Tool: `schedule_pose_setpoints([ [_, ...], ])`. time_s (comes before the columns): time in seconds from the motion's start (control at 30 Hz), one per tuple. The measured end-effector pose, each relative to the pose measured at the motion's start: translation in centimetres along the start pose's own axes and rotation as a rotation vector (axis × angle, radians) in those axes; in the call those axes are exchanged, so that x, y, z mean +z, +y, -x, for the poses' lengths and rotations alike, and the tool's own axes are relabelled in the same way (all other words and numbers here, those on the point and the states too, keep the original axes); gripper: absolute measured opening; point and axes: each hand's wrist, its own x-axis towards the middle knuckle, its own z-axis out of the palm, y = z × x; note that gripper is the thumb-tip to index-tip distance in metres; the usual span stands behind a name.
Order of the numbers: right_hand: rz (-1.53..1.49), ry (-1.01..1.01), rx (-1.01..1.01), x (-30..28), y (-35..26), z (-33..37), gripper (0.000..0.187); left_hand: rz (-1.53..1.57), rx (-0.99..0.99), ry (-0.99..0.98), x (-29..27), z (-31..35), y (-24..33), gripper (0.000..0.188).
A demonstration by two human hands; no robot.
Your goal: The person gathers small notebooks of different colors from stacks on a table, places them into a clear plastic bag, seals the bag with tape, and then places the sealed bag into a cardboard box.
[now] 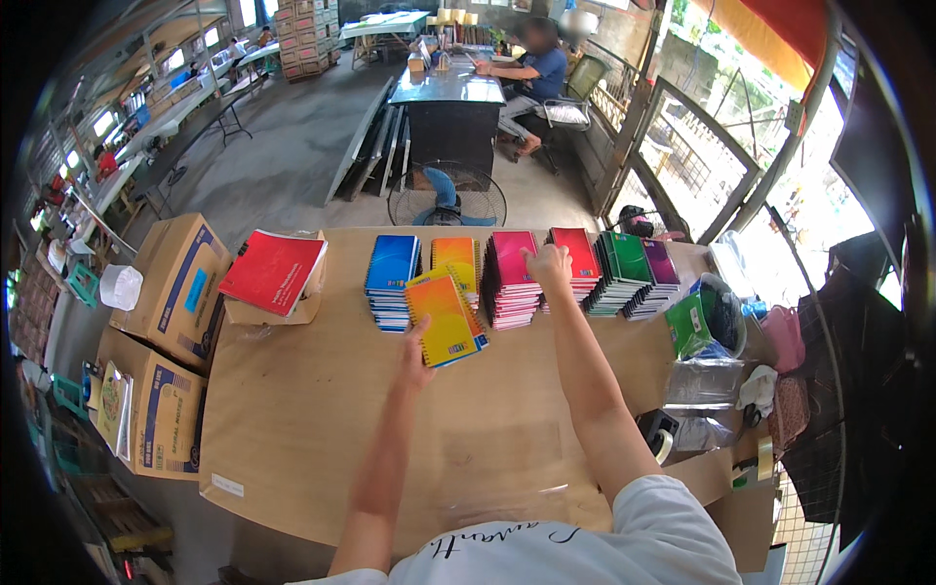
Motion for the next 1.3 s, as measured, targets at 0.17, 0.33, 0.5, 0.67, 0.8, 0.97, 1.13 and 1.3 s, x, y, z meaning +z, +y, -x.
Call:
schedule_pose_setpoints([
  [0.17, 0.018, 0.191, 0.045, 1.0, -0.9, 1.0, 0.050, -0.059, 0.066, 0.018, 1.9, 0.3, -1.3, 0.044],
  [0.33, -0.636, 0.058, 0.040, -1.3, 0.3, 1.4, 0.052, -0.114, 0.098, 0.068, 2.1, -0.2, -1.9, 0.048],
  [0.5, -0.720, -0.120, -0.234, -2.1, -1.0, 8.8, 0.053, 0.145, 0.060, -0.177, 3.9, 0.1, -1.4, 0.056],
  [0.67, -0.118, 0.490, -0.130, -2.0, 7.7, -0.7, 0.025, -0.044, -0.047, -0.011, 4.8, 0.7, -2.1, 0.048],
  [0.8, 0.097, 0.085, 0.099, -3.4, 8.4, -5.8, 0.037, -0.007, -0.108, 0.010, 4.5, 1.0, -3.7, 0.047],
  [0.97, -0.020, 0.002, -0.015, -5.2, 9.1, -7.2, 0.025, -0.075, -0.055, -0.006, 6.0, 0.4, -5.3, 0.048],
  [1.13, -1.183, -0.317, -0.002, -5.7, 9.3, -2.5, 0.033, 0.037, -0.035, -0.054, 5.4, -0.6, -6.1, 0.051],
  [1.3, -0.572, -0.099, -0.270, -4.7, 8.6, 2.9, 0.024, 0.257, -0.043, -0.155, 6.6, -0.6, -6.1, 0.054],
])
